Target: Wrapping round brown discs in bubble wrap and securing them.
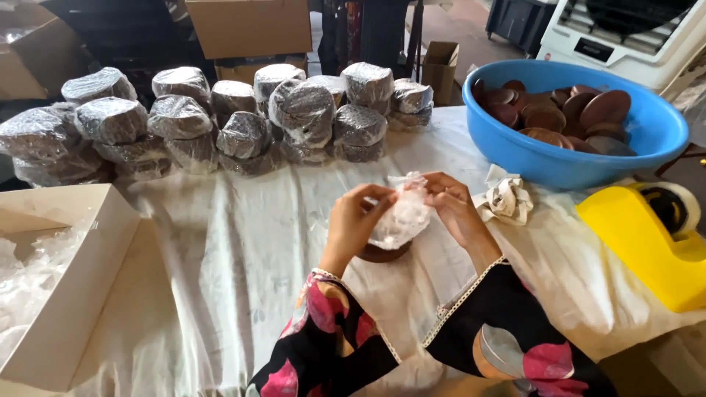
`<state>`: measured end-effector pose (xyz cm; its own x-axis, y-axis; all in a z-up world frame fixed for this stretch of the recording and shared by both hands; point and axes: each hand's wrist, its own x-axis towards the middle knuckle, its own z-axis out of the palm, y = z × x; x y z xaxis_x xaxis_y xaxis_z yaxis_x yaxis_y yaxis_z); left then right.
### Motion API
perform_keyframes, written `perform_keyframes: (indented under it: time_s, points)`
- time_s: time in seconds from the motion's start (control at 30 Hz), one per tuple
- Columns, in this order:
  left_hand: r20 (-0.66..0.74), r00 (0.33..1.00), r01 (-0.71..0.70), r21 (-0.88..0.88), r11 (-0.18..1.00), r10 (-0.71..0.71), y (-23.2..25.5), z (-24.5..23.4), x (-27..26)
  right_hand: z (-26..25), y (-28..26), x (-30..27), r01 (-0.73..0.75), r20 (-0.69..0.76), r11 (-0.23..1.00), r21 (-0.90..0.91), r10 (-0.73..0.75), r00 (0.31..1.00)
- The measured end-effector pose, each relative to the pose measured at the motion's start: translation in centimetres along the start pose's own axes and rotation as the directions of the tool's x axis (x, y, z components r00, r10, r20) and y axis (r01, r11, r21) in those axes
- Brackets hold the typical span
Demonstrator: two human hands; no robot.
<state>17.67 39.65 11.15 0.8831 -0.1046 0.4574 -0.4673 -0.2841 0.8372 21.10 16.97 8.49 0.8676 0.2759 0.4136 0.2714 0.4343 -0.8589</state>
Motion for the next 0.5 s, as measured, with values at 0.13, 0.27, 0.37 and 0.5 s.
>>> perform_keyframes:
  time_s: [0.13, 0.27, 0.37, 0.5]
  points:
    - [-0.023, 0.997, 0.074, -0.018, 0.997, -0.074, -0.2, 0.1, -0.1, -1.3, 1.4, 0.1, -0.018, -0.04, 0.986, -0.163, 0.011, 0.999]
    - [-0.017, 0.999, 0.035, 0.01, 0.999, -0.035, -0.7, 0.7, -0.2, -1.4, 1.1, 0.1, 0.04, -0.126, 0.941, -0.335, -0.087, 0.988]
    - [-0.111, 0.994, 0.006, 0.081, 0.997, 0.003, -0.8, 0.9, -0.3, -2.1, 1.9, 0.1, 0.023, -0.151, 0.953, -0.302, -0.071, 0.986]
    - [-0.038, 0.991, 0.123, -0.077, 0.989, -0.126, -1.8, 1.0, 0.2, -1.8, 1.6, 0.3, 0.062, -0.117, 0.991, -0.122, -0.077, 0.99]
